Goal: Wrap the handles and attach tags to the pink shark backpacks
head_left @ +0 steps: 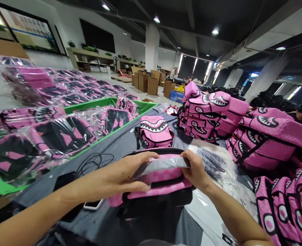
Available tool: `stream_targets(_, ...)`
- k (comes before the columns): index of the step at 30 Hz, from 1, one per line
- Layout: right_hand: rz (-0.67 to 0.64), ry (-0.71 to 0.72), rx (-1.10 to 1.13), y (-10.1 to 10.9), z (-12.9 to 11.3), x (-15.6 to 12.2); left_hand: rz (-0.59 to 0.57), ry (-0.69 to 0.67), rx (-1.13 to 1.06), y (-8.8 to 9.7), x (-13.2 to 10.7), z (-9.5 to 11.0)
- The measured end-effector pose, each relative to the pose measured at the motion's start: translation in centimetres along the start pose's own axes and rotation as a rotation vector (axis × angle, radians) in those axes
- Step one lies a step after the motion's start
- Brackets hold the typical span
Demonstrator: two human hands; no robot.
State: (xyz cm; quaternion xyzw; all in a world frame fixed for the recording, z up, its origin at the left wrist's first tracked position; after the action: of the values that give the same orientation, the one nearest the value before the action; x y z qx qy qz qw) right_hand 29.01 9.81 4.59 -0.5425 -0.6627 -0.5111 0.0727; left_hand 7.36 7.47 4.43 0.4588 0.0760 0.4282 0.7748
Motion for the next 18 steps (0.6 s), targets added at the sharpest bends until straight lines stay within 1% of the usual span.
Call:
stream_targets(1, -0.020, 0.013, 0.023, 0.1, -0.3, -0.1, -0.009, 0.001, -0.017, -0.1, -0.4, 0.0)
stream_targets(2, -0.078, 0.019, 0.059, 0.1, -0.6, -0.1, -0.010, 0.001, -0.024, -0.3, -0.7, -0.1)
stream_targets(3, -0.153, 0.020, 0.097, -0.1, -0.9, -0.2, 0.015, -0.007, -0.018, -0.7, -0.9, -0.2)
stream_targets(4, -0.229, 0.024, 0.124, -0.3, -1.2, -0.4, 0.066, -0.027, 0.006, -1.0, -1.0, -0.2)
stream_targets(5, -0.279, 0.036, 0.129, -0.3, -1.5, -0.6, 0.139, -0.060, 0.052, -1.4, -1.1, 0.0)
stream_targets(6, -0.287, 0.055, 0.104, -0.3, -1.8, -0.8, 0.236, -0.099, 0.121, -1.6, -1.0, 0.3)
stream_targets(7, -0.254, 0.081, 0.056, -0.1, -1.9, -0.9, 0.349, -0.133, 0.202, -1.8, -1.1, 0.7)
stream_targets(8, -0.192, 0.107, -0.005, 0.2, -2.1, -1.1, 0.447, -0.151, 0.284, -1.9, -1.1, 1.1)
stream_targets(9, -0.122, 0.125, -0.064, 0.4, -2.2, -1.4, 0.526, -0.161, 0.346, -1.9, -1.2, 1.6)
stream_targets(10, -0.062, 0.134, -0.111, 0.5, -2.2, -1.6, 0.560, -0.160, 0.370, -2.0, -1.2, 2.1)
stream_targets(11, -0.018, 0.133, -0.142, 0.5, -2.2, -1.9, 0.552, -0.141, 0.350, -1.9, -1.2, 2.4)
stream_targets(14, 0.044, 0.113, -0.147, 0.6, -2.8, -2.6, 0.399, -0.023, 0.188, -1.9, -1.9, 2.8)
stream_targets(15, 0.050, 0.108, -0.132, 0.7, -3.2, -2.7, 0.380, -0.007, 0.163, -1.9, -2.4, 3.1)
stream_targets(16, 0.050, 0.111, -0.110, 0.8, -3.8, -2.9, 0.398, -0.031, 0.170, -1.8, -3.1, 3.6)
stream_targets(18, 0.008, 0.105, -0.070, 0.9, -5.1, -3.1, 0.506, -0.127, 0.254, -1.8, -4.7, 4.8)
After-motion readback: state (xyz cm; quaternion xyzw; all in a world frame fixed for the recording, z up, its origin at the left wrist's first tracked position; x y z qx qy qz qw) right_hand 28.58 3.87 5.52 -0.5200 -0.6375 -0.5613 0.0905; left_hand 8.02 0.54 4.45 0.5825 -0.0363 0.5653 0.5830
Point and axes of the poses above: each hand's wrist, its own x-axis towards the middle knuckle, its own y-axis out of the back of the hand, z = x × y, the point moved 7 cm from there along x, towards the middle knuckle
